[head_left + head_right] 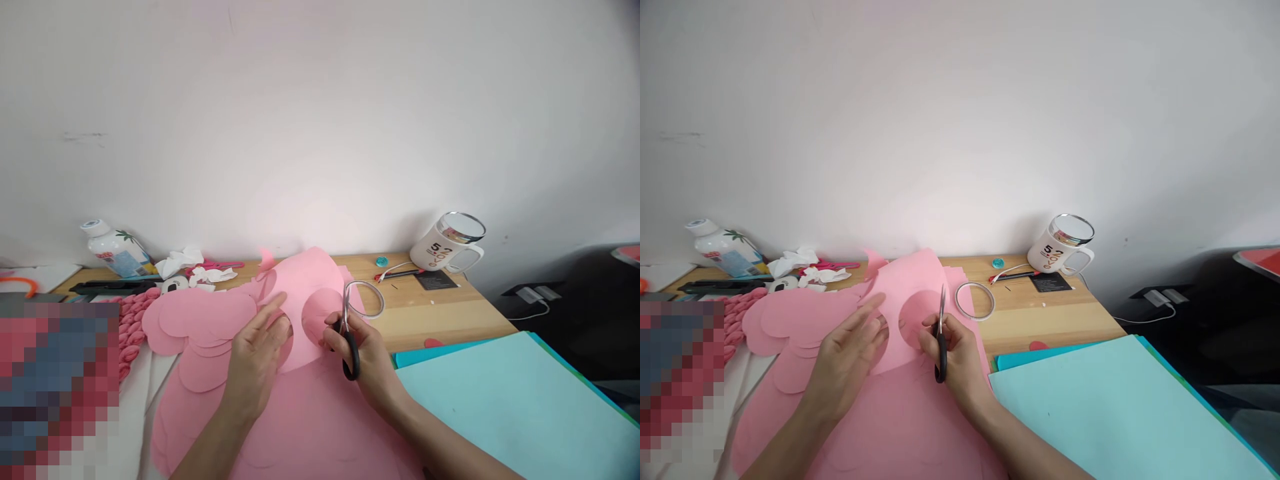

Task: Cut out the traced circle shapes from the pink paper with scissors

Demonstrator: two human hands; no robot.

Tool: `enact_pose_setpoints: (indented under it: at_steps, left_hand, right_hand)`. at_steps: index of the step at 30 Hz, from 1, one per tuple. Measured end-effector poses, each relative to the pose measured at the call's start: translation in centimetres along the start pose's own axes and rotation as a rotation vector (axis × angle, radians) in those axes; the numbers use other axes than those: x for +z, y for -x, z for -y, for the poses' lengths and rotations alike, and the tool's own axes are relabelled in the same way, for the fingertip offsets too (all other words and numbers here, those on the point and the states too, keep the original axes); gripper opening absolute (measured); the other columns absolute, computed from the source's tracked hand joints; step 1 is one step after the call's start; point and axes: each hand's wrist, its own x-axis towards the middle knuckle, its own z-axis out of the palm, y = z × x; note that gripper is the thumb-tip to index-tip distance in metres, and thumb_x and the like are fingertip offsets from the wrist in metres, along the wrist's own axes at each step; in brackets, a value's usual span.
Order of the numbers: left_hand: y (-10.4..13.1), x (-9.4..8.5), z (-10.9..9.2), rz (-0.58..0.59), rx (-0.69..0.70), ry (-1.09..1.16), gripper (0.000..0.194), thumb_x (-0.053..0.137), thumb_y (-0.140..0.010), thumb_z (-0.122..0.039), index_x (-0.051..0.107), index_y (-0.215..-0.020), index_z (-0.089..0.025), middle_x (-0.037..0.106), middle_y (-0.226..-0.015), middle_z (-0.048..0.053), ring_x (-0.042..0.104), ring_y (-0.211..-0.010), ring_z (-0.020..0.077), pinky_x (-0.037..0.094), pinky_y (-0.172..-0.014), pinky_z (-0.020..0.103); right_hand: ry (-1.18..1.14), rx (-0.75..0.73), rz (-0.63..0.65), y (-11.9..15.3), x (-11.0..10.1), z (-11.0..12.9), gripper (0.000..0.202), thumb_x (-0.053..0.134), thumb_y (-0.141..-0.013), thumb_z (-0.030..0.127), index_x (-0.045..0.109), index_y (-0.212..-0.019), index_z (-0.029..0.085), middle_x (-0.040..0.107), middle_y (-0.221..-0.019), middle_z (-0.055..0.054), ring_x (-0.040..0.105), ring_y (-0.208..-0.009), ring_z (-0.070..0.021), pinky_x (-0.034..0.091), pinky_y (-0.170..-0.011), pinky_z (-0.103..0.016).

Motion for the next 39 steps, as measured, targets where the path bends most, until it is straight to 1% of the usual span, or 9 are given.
enact_pose_setpoints:
  at_steps: [6,15,21,22,24,27,29,35,39]
  left_hand:
    - [0.1,-0.2,0.1,-0.030,0.043,0.079,0.043,0.073,-0.067,-0.030,0.065,-0.108,-0.021,0.051,-0.066,-0.004,0.049,-0.066,0.0079,0.043,-0.067,0.021]
    - [-0.1,0.0,-0.4,-0.124,0.071,0.032,0.030,0.075,-0.062,-0.023,0.064,-0.090,-0.020,0.060,-0.066,-0.004,0.051,-0.054,0.0061,0.042,-0.057,0.019]
    - [-0.3,-0.3,-0.4,-0.185,0.144,-0.014,0.046,0.071,-0.067,-0.022,0.058,-0.111,-0.022,0.060,-0.056,-0.005,0.048,-0.048,0.0060,0.040,-0.051,0.017]
    - [-0.2,-0.3,-0.4,-0.185,0.142,-0.023,0.047,0.070,-0.068,-0.022,0.057,-0.113,-0.022,0.059,-0.055,-0.005,0.047,-0.047,0.0058,0.040,-0.050,0.017]
    - [-0.2,-0.3,-0.4,-0.178,0.141,-0.025,0.047,0.069,-0.069,-0.021,0.056,-0.115,-0.022,0.057,-0.054,-0.005,0.046,-0.047,0.0059,0.039,-0.048,0.017]
    - [0.0,-0.2,-0.6,-0.168,0.147,-0.006,0.047,0.067,-0.070,-0.020,0.057,-0.115,-0.023,0.051,-0.052,-0.007,0.044,-0.046,0.0055,0.036,-0.044,0.016]
    - [0.1,-0.2,-0.7,-0.160,0.152,-0.006,0.044,0.067,-0.070,-0.020,0.058,-0.113,-0.023,0.046,-0.053,-0.008,0.041,-0.044,0.0047,0.032,-0.041,0.016]
    - [0.0,-0.4,-0.2,-0.130,0.195,-0.316,0.033,0.059,-0.076,-0.023,0.061,-0.108,-0.024,0.045,-0.058,-0.006,0.041,-0.044,0.0061,0.035,-0.041,0.020]
    - [0.4,-0.3,0.5,-0.344,0.774,-0.772,0.024,0.063,-0.073,-0.017,0.066,-0.095,-0.025,0.055,-0.098,0.005,0.056,-0.080,0.0156,0.046,-0.060,0.026]
  right_hand:
    - [0.016,0.049,0.248,-0.1,-0.3,-0.1,0.029,0.074,-0.066,0.035,0.057,-0.080,0.016,0.045,-0.061,0.004,0.036,-0.054,-0.0086,0.029,-0.049,-0.021]
    - [0.000,0.012,0.268,0.0,-0.4,0.1,0.024,0.071,-0.069,0.036,0.059,-0.076,0.017,0.046,-0.057,0.005,0.037,-0.048,-0.0075,0.031,-0.045,-0.020]
    - [0.009,0.212,1.030,0.4,-2.3,2.0,0.038,0.077,-0.061,0.039,0.068,-0.087,0.013,0.061,-0.060,-0.001,0.055,-0.052,-0.0134,0.045,-0.053,-0.027]
    - [-0.044,0.208,1.079,0.4,-2.5,2.1,0.040,0.076,-0.061,0.042,0.068,-0.087,0.013,0.062,-0.060,-0.002,0.057,-0.053,-0.0148,0.047,-0.054,-0.029]
    - [-0.220,0.066,0.833,0.2,-2.4,1.9,0.040,0.076,-0.056,0.050,0.065,-0.071,0.015,0.056,-0.052,0.001,0.054,-0.049,-0.0141,0.046,-0.051,-0.029]
    - [-0.313,-0.134,0.027,-0.6,-1.9,1.5,0.028,0.063,-0.076,0.044,0.056,-0.066,0.020,0.046,-0.052,0.006,0.047,-0.051,-0.0110,0.046,-0.058,-0.027]
    - [-0.170,-0.164,-0.292,-1.3,-1.7,1.1,0.021,0.069,-0.074,0.033,0.054,-0.067,0.019,0.048,-0.064,0.004,0.047,-0.057,-0.0105,0.044,-0.062,-0.026]
    - [-0.209,-0.011,-0.201,-2.0,-2.0,0.0,0.026,0.075,-0.065,0.032,0.055,-0.077,0.019,0.045,-0.070,0.004,0.042,-0.061,-0.0109,0.036,-0.056,-0.024]
    - [-0.216,-0.066,-0.282,-1.3,-1.5,0.2,0.028,0.074,-0.065,0.029,0.054,-0.082,0.020,0.040,-0.067,0.005,0.036,-0.059,-0.0102,0.028,-0.051,-0.022]
